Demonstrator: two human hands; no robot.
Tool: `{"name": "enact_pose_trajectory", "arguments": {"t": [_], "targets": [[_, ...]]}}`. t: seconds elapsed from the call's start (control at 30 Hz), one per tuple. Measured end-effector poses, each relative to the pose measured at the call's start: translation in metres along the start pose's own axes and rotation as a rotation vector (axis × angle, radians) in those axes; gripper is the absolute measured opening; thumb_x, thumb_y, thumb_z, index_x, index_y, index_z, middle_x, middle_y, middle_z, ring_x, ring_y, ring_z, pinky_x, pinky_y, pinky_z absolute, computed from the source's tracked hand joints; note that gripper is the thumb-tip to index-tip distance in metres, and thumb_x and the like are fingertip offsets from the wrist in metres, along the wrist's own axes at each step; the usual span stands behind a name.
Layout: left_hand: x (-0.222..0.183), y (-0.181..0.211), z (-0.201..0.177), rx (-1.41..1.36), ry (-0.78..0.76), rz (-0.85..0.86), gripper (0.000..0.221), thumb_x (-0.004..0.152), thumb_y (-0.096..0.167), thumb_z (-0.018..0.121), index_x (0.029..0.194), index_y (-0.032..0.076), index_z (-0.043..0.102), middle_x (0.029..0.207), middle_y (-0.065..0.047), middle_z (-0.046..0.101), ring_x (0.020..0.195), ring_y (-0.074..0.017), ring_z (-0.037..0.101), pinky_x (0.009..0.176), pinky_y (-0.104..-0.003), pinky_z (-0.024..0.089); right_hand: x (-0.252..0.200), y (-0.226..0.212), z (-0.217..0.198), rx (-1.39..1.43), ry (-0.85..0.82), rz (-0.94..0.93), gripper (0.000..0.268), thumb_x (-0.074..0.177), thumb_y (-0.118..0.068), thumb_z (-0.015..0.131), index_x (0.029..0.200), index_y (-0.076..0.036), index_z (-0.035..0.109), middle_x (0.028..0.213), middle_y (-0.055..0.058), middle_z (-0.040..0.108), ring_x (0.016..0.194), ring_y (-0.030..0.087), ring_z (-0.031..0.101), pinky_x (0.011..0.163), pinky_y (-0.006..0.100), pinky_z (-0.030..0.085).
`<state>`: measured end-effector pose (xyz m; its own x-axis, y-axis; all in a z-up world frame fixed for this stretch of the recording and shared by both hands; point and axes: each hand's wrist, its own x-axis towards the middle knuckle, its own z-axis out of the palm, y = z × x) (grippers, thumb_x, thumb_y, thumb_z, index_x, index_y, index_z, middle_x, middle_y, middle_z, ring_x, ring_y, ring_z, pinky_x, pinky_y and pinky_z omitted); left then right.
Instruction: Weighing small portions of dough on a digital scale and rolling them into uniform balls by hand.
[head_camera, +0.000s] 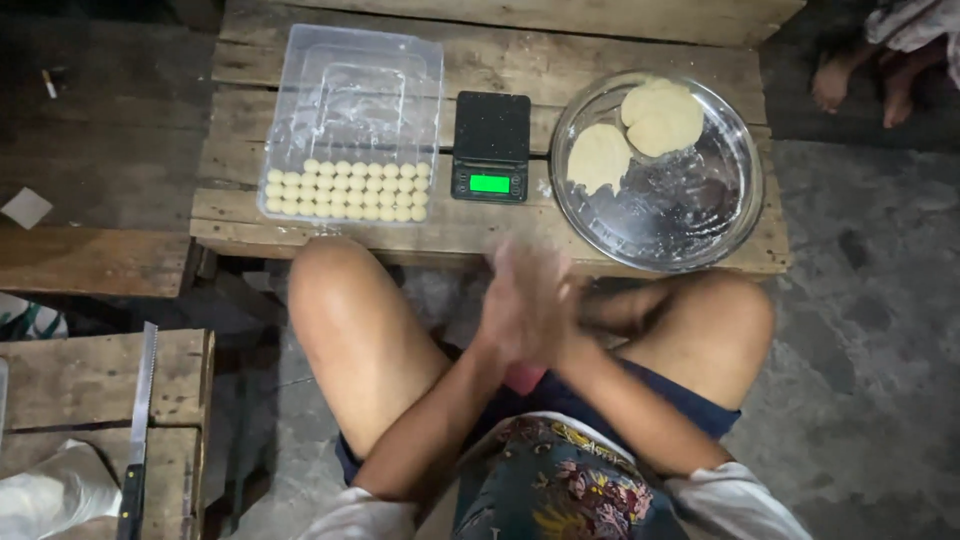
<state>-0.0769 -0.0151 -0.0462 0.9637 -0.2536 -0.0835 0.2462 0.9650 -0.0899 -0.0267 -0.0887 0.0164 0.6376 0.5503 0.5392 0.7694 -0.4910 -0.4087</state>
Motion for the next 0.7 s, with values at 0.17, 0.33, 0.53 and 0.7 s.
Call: {"name": "enact_pose_trajectory", "arguments": {"t": [0.17,0.33,0.53,0.7], "targets": [[-0.009,0.016,0.061,0.761,-0.33,0.153,0.106,0.097,0.064,0.061,0.163,0.032,-0.016,0.172,0.008,-0.028,0.16,-0.024,-0.025,0.127,-0.067,-0.006,-0.026,0.011,0.016,-0.012,-0.056,0.013,0.077,0.112,-0.055,0.014,0.167,-0.003,0.008,0.174,0.017,0.021,0.164,0.03,0.018,0.135,0.051,0.01],[0.013,0.013,-0.035,0.323,0.454,-0.129,0.043,0.094,0.049,0.07,0.122,0.017,0.069,0.128,-0.008,0.068,0.121,-0.0311,0.064,0.101,-0.054,0.048,-0.024,-0.014,0.018,-0.116,-0.032,-0.074,0.092,0.095,-0.054,0.036,0.162,0.004,0.011,0.169,0.022,0.013,0.156,0.042,0.019,0.126,0.07,0.004],[-0.002,0.018,0.003,0.638,-0.006,0.034,0.058,0.106,0.013,0.046,0.162,0.008,0.033,0.159,-0.014,0.045,0.136,-0.0232,0.049,0.11,-0.033,0.041,-0.024,0.007,0.007,-0.612,-0.482,0.366,0.119,0.079,-0.059,0.054,0.163,0.006,-0.001,0.172,0.021,0.01,0.159,0.034,0.01,0.128,0.056,-0.008],[0.028,-0.048,-0.059,0.326,-0.807,1.067,0.122,0.08,0.094,0.039,0.165,0.015,0.001,0.17,-0.011,-0.027,0.154,-0.0406,-0.03,0.119,-0.068,-0.022,-0.052,0.037,0.026,-0.215,-0.079,0.128,0.099,0.09,-0.058,0.025,0.16,0.011,0.014,0.165,0.031,0.026,0.154,0.045,0.025,0.125,0.067,-0.004]]}}
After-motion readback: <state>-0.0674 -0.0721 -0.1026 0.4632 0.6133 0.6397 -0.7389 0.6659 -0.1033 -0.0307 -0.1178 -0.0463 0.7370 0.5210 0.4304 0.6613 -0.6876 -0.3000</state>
